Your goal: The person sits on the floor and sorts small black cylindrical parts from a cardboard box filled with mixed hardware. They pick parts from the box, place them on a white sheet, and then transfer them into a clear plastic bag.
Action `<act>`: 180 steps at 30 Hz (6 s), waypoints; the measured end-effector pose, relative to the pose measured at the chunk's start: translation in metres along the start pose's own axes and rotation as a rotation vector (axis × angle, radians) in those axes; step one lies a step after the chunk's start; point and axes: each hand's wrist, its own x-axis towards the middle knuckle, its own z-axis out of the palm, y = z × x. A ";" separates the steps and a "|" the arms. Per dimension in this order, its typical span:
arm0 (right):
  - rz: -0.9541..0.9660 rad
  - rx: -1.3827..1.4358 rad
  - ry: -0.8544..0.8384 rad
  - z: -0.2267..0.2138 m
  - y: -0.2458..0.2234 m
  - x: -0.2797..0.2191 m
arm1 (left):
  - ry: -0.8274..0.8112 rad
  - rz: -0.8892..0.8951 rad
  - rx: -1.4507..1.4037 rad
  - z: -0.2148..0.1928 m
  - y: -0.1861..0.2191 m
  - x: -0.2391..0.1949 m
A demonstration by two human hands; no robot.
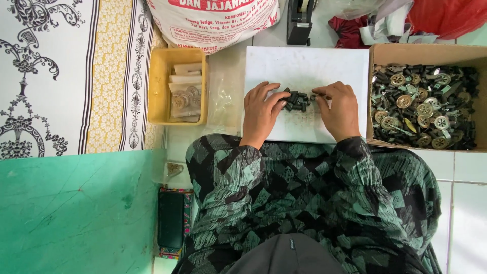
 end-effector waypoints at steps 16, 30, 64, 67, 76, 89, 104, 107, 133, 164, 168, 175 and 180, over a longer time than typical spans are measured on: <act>-0.028 0.037 -0.003 0.007 0.003 0.000 | -0.008 0.032 0.024 -0.001 0.004 0.003; 0.076 0.298 -0.078 -0.037 0.009 0.002 | 0.118 -0.046 -0.158 -0.005 0.004 -0.001; 0.492 -0.355 -0.466 -0.062 0.190 -0.043 | -0.516 0.420 0.237 0.199 0.174 0.108; 0.614 -0.464 -0.414 -0.054 0.224 -0.055 | -0.616 0.343 0.542 0.239 0.157 0.121; 0.661 -0.212 -0.214 -0.057 0.236 -0.052 | -0.733 0.236 0.693 0.283 0.131 0.142; 0.596 -0.140 -0.361 -0.040 0.230 -0.035 | -0.903 0.090 0.302 0.268 0.141 0.147; 0.511 -0.199 -0.389 -0.041 0.212 -0.030 | -0.841 0.142 0.278 0.302 0.111 0.142; 0.484 -0.230 -0.379 -0.026 0.224 -0.034 | -0.843 0.132 0.271 0.292 0.122 0.141; 0.491 -0.385 -0.329 0.034 0.264 -0.053 | -0.851 0.067 0.126 0.289 0.119 0.138; 0.533 0.238 0.188 -0.073 0.212 -0.015 | -0.470 0.105 -0.249 0.260 0.158 0.154; 0.539 0.428 0.346 -0.093 0.196 -0.011 | -0.458 0.084 -0.360 0.258 0.158 0.155; 0.541 0.382 0.356 -0.091 0.198 -0.010 | -0.512 0.122 -0.373 0.259 0.157 0.153; 0.569 0.335 0.375 -0.086 0.204 -0.011 | -0.512 0.137 -0.366 0.268 0.147 0.150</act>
